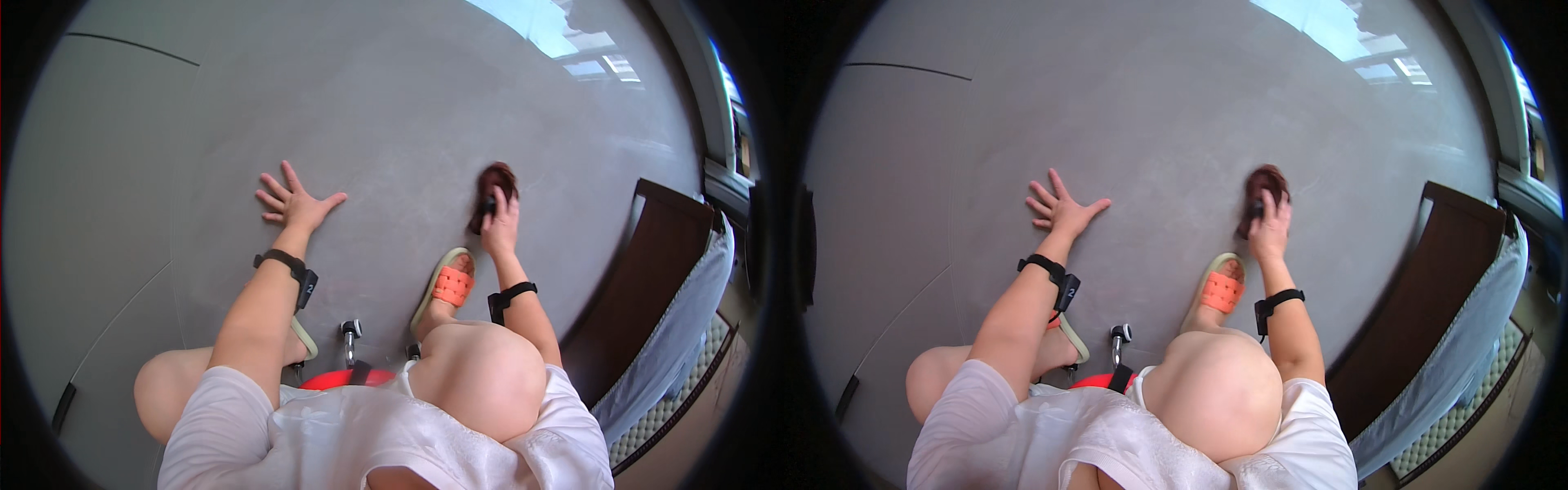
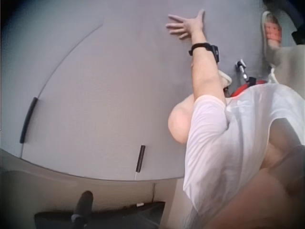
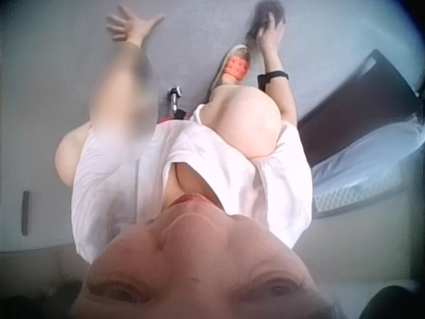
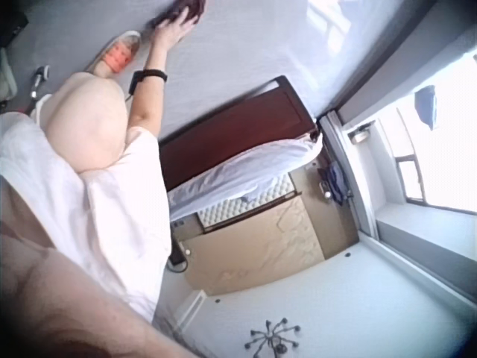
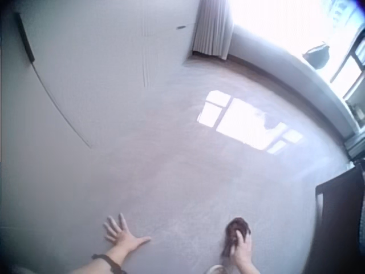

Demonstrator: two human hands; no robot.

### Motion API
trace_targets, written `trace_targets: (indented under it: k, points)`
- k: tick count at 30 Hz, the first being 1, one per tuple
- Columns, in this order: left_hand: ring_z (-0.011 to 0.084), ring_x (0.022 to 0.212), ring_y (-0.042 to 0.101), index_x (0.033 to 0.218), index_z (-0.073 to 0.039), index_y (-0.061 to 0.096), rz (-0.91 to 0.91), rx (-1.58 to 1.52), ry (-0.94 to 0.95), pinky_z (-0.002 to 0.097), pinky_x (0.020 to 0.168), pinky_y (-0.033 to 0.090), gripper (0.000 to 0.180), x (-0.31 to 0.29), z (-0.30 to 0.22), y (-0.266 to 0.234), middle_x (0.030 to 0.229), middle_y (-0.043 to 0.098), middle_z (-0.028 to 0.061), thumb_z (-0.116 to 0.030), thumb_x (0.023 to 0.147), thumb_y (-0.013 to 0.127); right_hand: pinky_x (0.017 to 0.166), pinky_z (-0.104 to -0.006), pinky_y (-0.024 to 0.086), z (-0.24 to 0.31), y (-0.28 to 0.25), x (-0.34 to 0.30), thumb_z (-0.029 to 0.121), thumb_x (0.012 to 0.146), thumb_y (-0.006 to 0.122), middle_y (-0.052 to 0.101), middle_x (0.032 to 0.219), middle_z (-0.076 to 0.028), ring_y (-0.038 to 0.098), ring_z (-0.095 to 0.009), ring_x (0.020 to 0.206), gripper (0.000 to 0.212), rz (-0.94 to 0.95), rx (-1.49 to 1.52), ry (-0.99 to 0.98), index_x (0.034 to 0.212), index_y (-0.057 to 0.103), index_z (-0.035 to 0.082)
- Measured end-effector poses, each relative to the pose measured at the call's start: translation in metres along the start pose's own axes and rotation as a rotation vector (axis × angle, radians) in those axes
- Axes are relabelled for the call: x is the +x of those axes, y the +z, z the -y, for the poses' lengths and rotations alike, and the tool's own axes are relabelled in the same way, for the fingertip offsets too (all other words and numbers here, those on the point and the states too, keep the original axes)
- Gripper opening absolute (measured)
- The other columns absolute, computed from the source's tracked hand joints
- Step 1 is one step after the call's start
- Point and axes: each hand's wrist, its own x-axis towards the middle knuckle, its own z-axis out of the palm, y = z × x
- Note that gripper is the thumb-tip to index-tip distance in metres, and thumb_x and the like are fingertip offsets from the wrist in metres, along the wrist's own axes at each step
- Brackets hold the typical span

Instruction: The person wipes the floor with a cloth, moving around a bed and chairs.

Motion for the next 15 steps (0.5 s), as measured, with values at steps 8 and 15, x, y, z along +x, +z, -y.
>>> trace_targets:
  k: [8, 15]
  points:
    - [0.0473, 0.137, -0.015, 0.148, -0.027, -0.010, -0.133, 0.063, -0.006, 0.0676, 0.104, 0.007, 0.132, 0.016, 0.011, 0.019, 0.152, -0.017, 0.0209, -0.067, 0.056, 0.076, 0.094, -0.0534, 0.037, 0.063, -0.002, 0.011, 0.020, 0.080, 0.046, 0.048, 0.126, -0.018, 0.044, -0.041, 0.113, 0.053, -0.031, -0.152, 0.277, 0.131, 0.045, 0.007]
    - [0.0477, 0.139, -0.006, 0.149, -0.025, -0.003, -0.132, 0.075, 0.005, 0.0643, 0.106, 0.010, 0.118, 0.027, 0.009, 0.028, 0.153, -0.010, 0.0222, -0.069, 0.065, 0.068, 0.090, -0.0596, 0.038, 0.154, 0.051, -0.035, 0.016, 0.079, 0.057, 0.031, 0.143, -0.015, 0.034, -0.043, 0.125, 0.052, 0.142, -0.032, -0.771, 0.129, 0.049, 0.028]
